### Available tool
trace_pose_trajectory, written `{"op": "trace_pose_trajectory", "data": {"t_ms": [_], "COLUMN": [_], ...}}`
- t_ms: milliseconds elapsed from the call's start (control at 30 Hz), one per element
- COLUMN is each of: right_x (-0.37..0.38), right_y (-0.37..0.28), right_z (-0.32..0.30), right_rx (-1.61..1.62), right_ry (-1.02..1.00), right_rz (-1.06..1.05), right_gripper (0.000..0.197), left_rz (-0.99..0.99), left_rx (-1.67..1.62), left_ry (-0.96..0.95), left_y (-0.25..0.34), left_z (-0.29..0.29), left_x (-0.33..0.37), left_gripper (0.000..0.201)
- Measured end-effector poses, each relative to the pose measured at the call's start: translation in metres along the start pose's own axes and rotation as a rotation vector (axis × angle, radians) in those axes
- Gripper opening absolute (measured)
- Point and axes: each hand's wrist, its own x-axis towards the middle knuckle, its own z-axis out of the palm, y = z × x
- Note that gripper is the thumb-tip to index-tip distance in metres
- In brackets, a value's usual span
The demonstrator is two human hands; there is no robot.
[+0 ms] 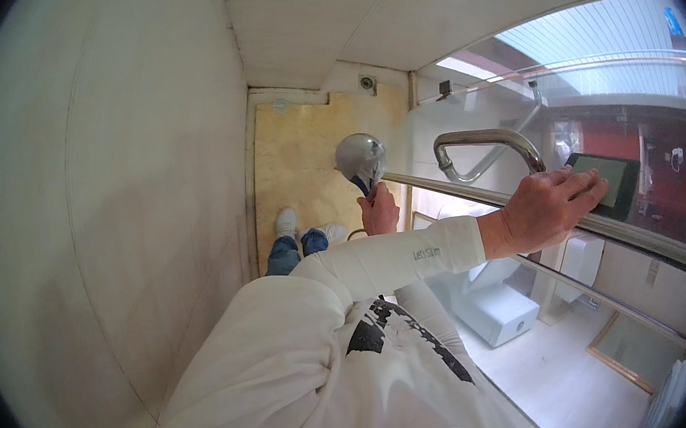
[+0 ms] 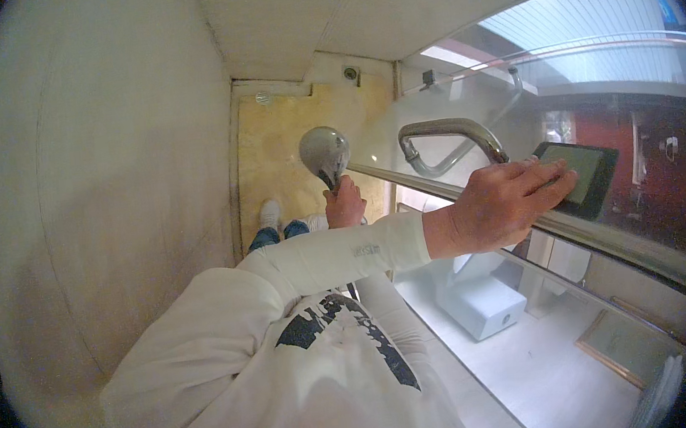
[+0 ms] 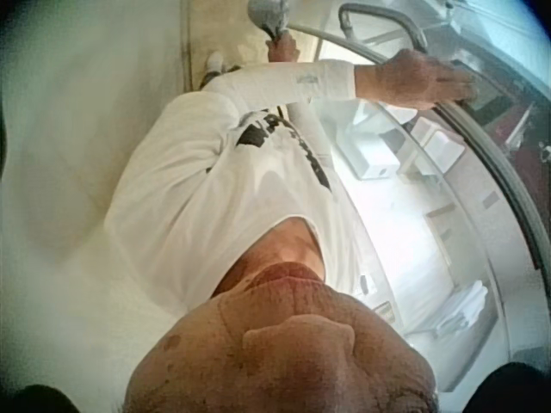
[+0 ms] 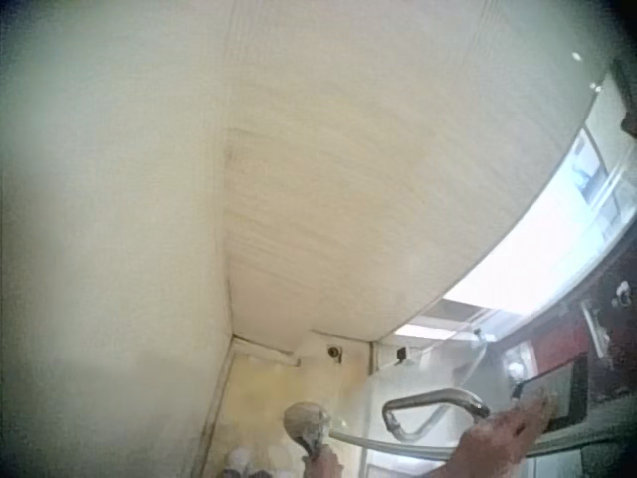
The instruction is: The person cleans a bathroom by first rinsing the shower floor with a handheld showerhead, then scrubbing the toilet bowl with a brush, and finally scrubbing and rinsing the shower base and walls. The person uses a cleaning solution and a brush to remove dirt from the surfaces.
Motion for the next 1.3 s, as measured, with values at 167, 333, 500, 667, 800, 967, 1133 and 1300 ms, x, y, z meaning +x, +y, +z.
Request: {"op": "trace_pose_trajectory", "data": {"t_ms": [167,333,500,667,800,967,1133,1300], "right_x": [0.002,0.001,0.0,0.007,0.006,-0.013,-0.031,-0.04], "right_y": [0.006,0.006,-0.01,-0.012,0.009,0.053,0.087,0.115], "right_z": [-0.005,0.004,0.008,0.011,0.015,0.004,-0.017,-0.036], "right_rx": [0.071,0.149,0.039,0.051,0.103,0.122,0.28,0.407], "right_ry": [0.061,-0.016,-0.152,-0.176,-0.11,-0.109,-0.062,0.118], "right_rz": [0.032,-0.121,-0.25,-0.286,-0.454,-0.334,0.035,0.194], "right_gripper": [0.031,0.031,0.03,0.032,0.03,0.033,0.042,0.025], "left_rz": [0.018,0.026,0.019,0.017,0.04,0.124,0.248,-0.135], "left_rx": [0.013,0.03,-0.004,-0.023,-0.017,0.08,0.247,0.463], "left_ry": [-0.002,-0.044,-0.006,0.002,0.001,0.021,0.145,0.007], "left_y": [0.002,0.004,0.0,-0.007,-0.012,-0.03,-0.084,-0.131], "left_z": [-0.001,-0.011,-0.018,-0.027,-0.033,-0.041,-0.066,-0.108], "left_x": [-0.003,0.001,0.006,0.013,0.019,0.027,0.057,0.096], "left_gripper": [0.046,0.047,0.047,0.047,0.048,0.061,0.068,0.053]}}
